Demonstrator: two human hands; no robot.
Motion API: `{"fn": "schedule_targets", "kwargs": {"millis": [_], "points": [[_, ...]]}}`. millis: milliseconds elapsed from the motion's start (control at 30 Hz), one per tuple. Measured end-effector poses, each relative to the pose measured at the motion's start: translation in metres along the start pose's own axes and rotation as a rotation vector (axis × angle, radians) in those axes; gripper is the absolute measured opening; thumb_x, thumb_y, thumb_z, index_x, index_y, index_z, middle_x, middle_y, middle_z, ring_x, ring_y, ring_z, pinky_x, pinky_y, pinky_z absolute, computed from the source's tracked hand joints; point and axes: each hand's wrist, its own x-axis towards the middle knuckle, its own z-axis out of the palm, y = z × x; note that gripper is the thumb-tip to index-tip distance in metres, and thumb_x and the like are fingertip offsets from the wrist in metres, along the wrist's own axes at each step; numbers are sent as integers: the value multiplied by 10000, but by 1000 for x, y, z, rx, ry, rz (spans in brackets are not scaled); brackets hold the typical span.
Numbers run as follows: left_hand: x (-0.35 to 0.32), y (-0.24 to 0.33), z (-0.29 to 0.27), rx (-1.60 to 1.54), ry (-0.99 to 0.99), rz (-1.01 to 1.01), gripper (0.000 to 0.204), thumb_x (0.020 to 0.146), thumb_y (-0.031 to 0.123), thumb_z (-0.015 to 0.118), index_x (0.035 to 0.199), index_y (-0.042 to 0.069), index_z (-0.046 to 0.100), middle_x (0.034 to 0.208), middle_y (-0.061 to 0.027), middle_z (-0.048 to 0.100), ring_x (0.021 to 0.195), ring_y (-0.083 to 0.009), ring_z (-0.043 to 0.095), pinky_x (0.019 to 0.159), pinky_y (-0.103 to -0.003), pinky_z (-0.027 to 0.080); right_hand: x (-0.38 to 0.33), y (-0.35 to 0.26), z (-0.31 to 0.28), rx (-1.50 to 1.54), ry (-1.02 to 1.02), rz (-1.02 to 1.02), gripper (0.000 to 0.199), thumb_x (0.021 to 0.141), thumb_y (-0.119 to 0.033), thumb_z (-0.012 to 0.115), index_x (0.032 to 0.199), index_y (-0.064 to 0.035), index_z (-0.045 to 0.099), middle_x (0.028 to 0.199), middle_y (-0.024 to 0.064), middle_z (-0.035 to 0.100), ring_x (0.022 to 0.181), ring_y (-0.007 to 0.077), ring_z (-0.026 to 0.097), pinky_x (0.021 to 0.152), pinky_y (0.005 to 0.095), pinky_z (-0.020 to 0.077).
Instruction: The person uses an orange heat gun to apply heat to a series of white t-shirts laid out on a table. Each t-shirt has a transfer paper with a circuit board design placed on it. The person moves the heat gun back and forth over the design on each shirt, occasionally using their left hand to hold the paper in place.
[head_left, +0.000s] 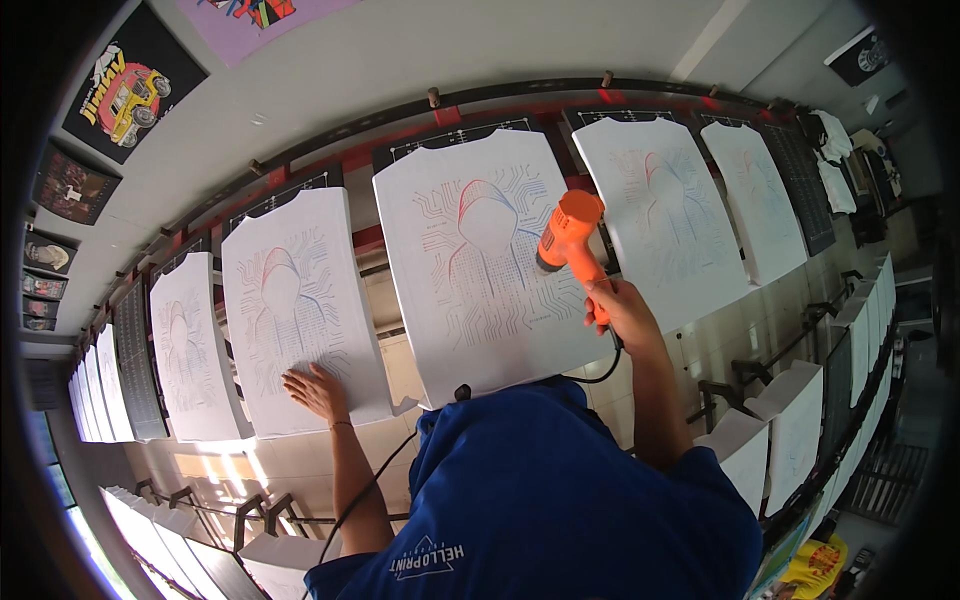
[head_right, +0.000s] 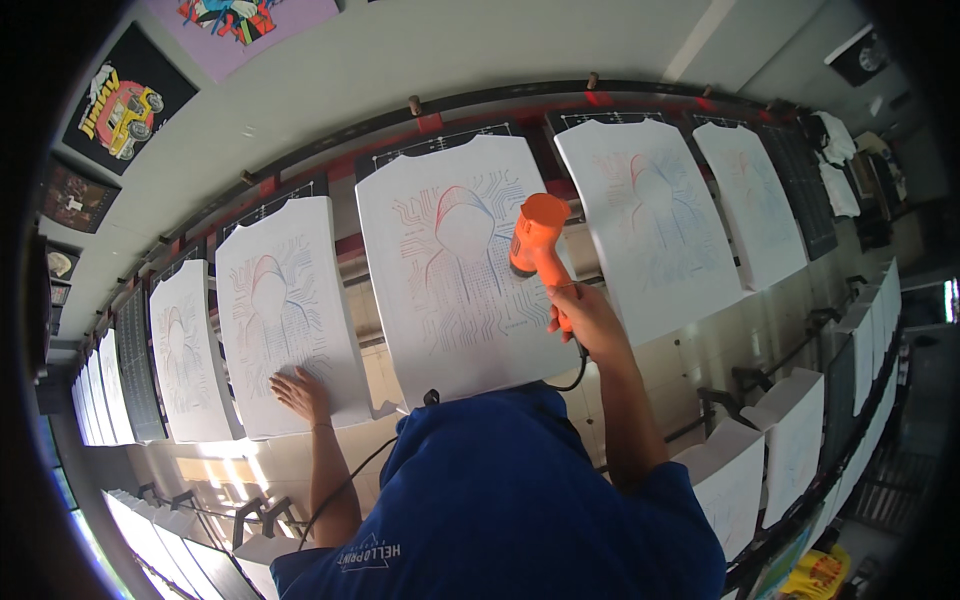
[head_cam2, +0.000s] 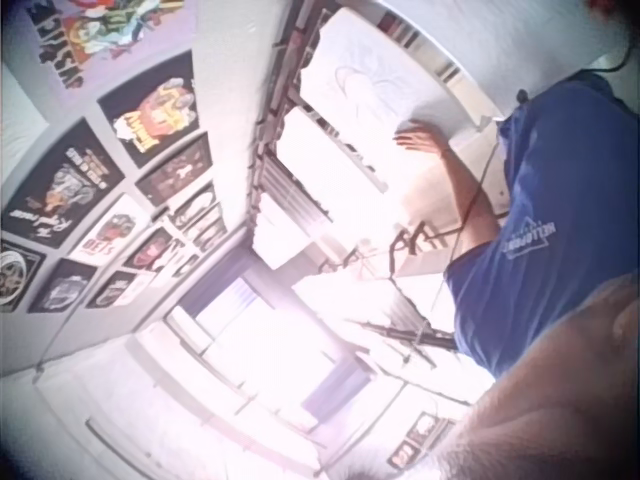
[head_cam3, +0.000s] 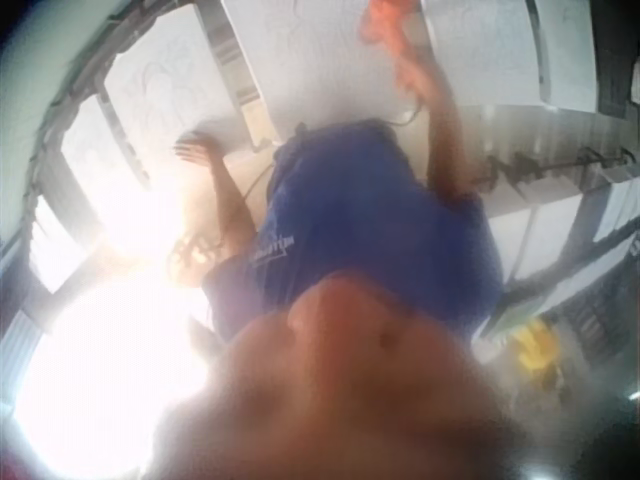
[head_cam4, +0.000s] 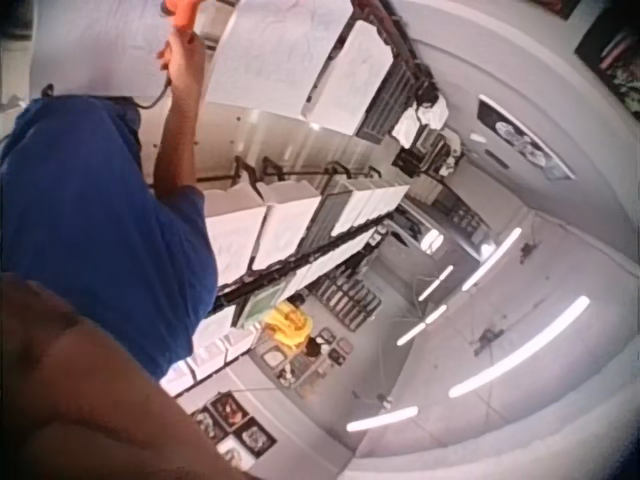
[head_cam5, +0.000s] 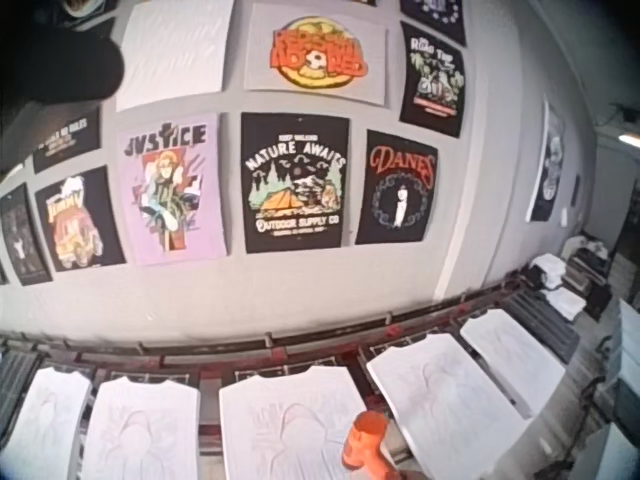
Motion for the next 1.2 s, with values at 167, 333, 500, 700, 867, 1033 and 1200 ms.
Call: {"fn": "schedule_targets", "kwargs": {"millis": [167, 333, 500, 700, 867, 1033, 1200], "points": [[33, 0, 4, -27, -2, 23, 695, 1010, 467, 262, 1477, -43, 191, 1549, -219, 176, 1440, -376, 141, 1166, -472, 107, 14, -6, 14, -40, 29, -23, 318, 895, -333, 625, 880, -24, 549, 718, 19, 558, 606, 121, 594, 472, 248, 434], [48, 15, 10, -57, -14, 85, 694, 1010, 464, 263, 1480, -41, 179, 1552, -217, 167, 1445, -368, 128, 1169, -471, 94, 28, -9, 27, -63, 39, -53, 338, 898, -371, 614, 891, -37, 558, 734, 15, 560, 604, 122, 583, 470, 250, 426], [45, 33, 12, -123, -4, 204, 689, 1011, 453, 268, 1480, -42, 171, 1555, -212, 158, 1451, -354, 107, 1174, -469, 74, 41, -23, 35, -64, 19, -33, 332, 894, -364, 623, 900, -37, 563, 733, 15, 560, 608, 116, 580, 478, 242, 424], [25, 54, 7, -200, -63, 362, 665, 1014, 430, 281, 1487, -24, 169, 1563, -201, 138, 1457, -348, 72, 1174, -472, 46, 57, -32, 50, -86, 8, -36, 317, 892, -350, 625, 897, -39, 563, 725, 16, 561, 607, 110, 578, 483, 238, 426], [13, 55, -5, -204, -89, 501, 649, 1013, 415, 291, 1485, -18, 190, 1555, -211, 161, 1453, -359, 89, 1172, -482, 59, 60, -28, 62, -111, -32, -83, 309, 887, -334, 626, 890, -32, 559, 720, 17, 560, 605, 109, 576, 480, 241, 426], [41, 20, 2, -131, -59, 408, 650, 1014, 430, 263, 1482, -16, 204, 1554, -207, 171, 1450, -358, 111, 1172, -475, 74, 43, -28, 55, -132, -17, 15, 330, 879, -338, 630, 897, -18, 552, 727, 19, 555, 603, 116, 572, 481, 247, 428], [86, -39, 18, -58, 9, 208, 667, 1011, 455, 259, 1483, -13, 205, 1556, -204, 163, 1446, -361, 122, 1172, -473, 78, 35, -18, 56, -150, 24, -23, 338, 876, -339, 632, 908, -13, 549, 734, 24, 563, 605, 121, 574, 481, 254, 429]]}}
